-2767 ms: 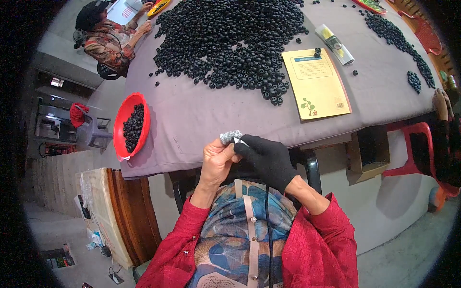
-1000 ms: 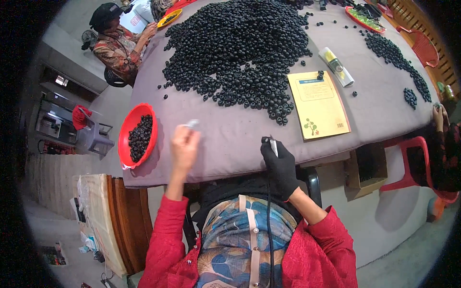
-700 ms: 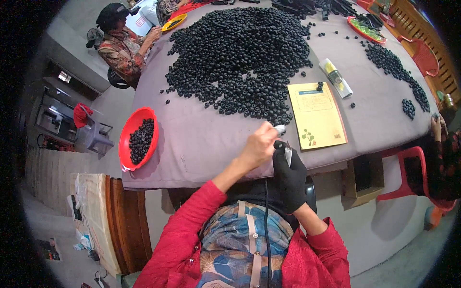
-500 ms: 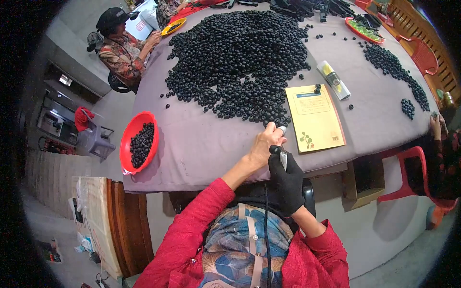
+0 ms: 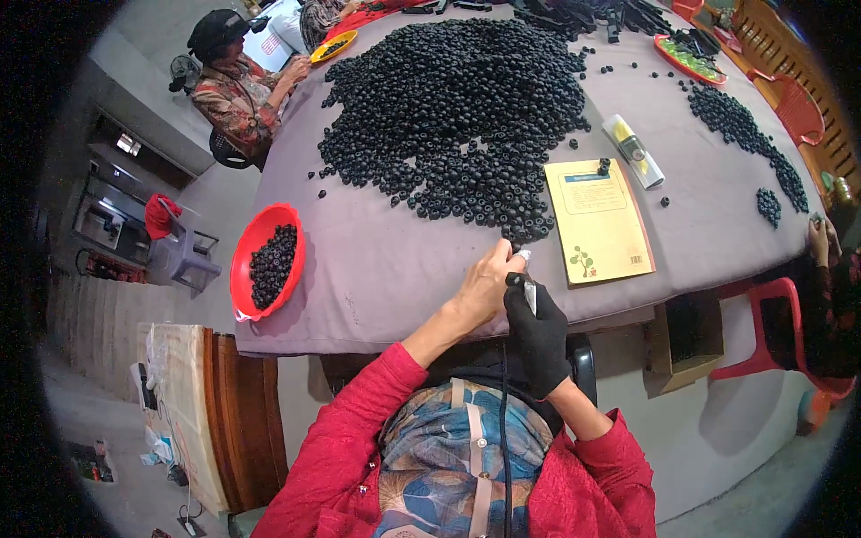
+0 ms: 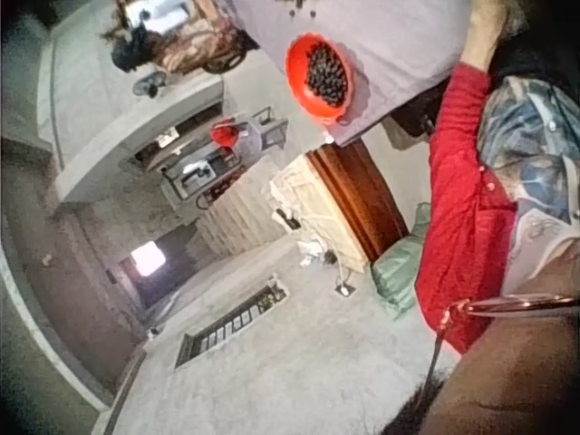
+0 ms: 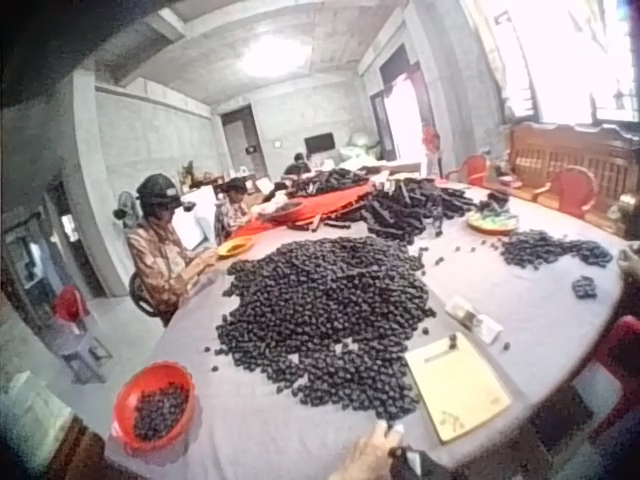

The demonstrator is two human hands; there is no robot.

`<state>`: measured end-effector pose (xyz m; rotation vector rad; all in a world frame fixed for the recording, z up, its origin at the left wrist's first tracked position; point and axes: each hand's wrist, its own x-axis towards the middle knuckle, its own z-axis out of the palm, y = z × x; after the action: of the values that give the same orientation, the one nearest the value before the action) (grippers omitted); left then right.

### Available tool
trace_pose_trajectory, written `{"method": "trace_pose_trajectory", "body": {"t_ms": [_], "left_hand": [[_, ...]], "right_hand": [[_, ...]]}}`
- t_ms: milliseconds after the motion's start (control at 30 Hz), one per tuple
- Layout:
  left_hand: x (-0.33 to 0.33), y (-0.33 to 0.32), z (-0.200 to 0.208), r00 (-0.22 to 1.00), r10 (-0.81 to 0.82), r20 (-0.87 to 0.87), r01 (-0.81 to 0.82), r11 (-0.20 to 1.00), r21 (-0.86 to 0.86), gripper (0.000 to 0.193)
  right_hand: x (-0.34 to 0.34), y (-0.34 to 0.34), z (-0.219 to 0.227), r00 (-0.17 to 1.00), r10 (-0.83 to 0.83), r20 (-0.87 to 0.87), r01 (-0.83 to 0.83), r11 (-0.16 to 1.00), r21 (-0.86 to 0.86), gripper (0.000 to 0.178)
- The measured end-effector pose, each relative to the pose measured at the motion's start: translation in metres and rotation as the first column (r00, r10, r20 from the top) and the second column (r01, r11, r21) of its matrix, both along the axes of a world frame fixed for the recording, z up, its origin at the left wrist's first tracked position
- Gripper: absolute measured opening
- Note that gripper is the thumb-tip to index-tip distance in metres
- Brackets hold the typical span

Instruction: The person cleans small black manufactured parts with a cleaning cloth at a table.

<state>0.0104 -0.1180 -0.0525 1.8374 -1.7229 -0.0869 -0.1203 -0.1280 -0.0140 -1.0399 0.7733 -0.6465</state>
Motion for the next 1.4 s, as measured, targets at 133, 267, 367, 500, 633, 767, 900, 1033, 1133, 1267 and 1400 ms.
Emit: {"method": "trace_pose_trajectory", "body": {"t_ms": [133, 267, 367, 500, 633, 767, 900, 1033, 1133, 1267, 1400], "left_hand": [[0.001, 0.004, -0.009, 0.999, 0.036, -0.027, -0.038, 0.998, -0.048, 0.010], [0.002, 0.014, -0.014, 0.997, 0.076, 0.020, -0.073, 0.992, -0.098, 0.013], [0.002, 0.036, -0.001, 0.902, 0.068, -0.427, -0.144, 0.979, -0.148, 0.012], [-0.017, 0.068, 0.024, 0.271, 0.079, -0.959, -0.006, 0.997, 0.080, 0.015], [-0.023, 0.082, 0.021, -0.023, 0.028, -0.999, 0.039, 0.999, 0.027, 0.016], [-0.021, 0.087, 0.022, -0.203, -0.015, -0.979, 0.000, 1.000, -0.015, 0.016], [-0.019, 0.093, 0.016, -0.289, -0.012, -0.957, -0.023, 1.000, -0.006, 0.013], [-0.015, 0.101, 0.019, -0.274, -0.002, -0.962, -0.010, 1.000, 0.000, 0.010], [-0.010, 0.103, 0.017, -0.252, -0.012, -0.968, 0.037, 0.999, -0.022, 0.008], [-0.011, 0.104, 0.023, -0.275, -0.003, -0.961, 0.042, 0.999, -0.015, 0.007], [-0.013, 0.103, 0.025, -0.315, -0.012, -0.949, 0.028, 0.999, -0.022, 0.006]], "right_hand": [[0.000, 0.002, -0.002, 1.000, 0.001, -0.017, -0.002, 1.000, -0.030, 0.025], [0.002, -0.002, -0.014, 0.993, -0.017, -0.115, 0.004, 0.994, -0.112, 0.027], [0.003, -0.006, -0.009, 0.987, -0.034, -0.155, 0.038, 0.999, 0.022, 0.031], [0.007, -0.005, -0.020, 0.996, -0.014, -0.087, -0.011, 0.959, -0.282, 0.040], [0.005, 0.005, -0.002, 0.979, 0.198, -0.044, -0.197, 0.980, 0.035, 0.041], [0.007, 0.007, -0.004, 0.974, 0.223, -0.047, -0.224, 0.974, -0.013, 0.040], [0.005, 0.010, -0.013, 0.963, 0.270, -0.020, -0.270, 0.963, 0.008, 0.035], [0.004, 0.014, -0.007, 0.951, 0.308, -0.032, -0.308, 0.951, -0.014, 0.033], [0.006, 0.014, -0.005, 0.949, 0.315, 0.008, -0.315, 0.946, 0.076, 0.032], [0.005, 0.014, -0.002, 0.934, 0.355, 0.045, -0.357, 0.918, 0.174, 0.030], [0.004, 0.015, 0.016, 0.936, 0.334, 0.114, -0.352, 0.906, 0.235, 0.030]]}}
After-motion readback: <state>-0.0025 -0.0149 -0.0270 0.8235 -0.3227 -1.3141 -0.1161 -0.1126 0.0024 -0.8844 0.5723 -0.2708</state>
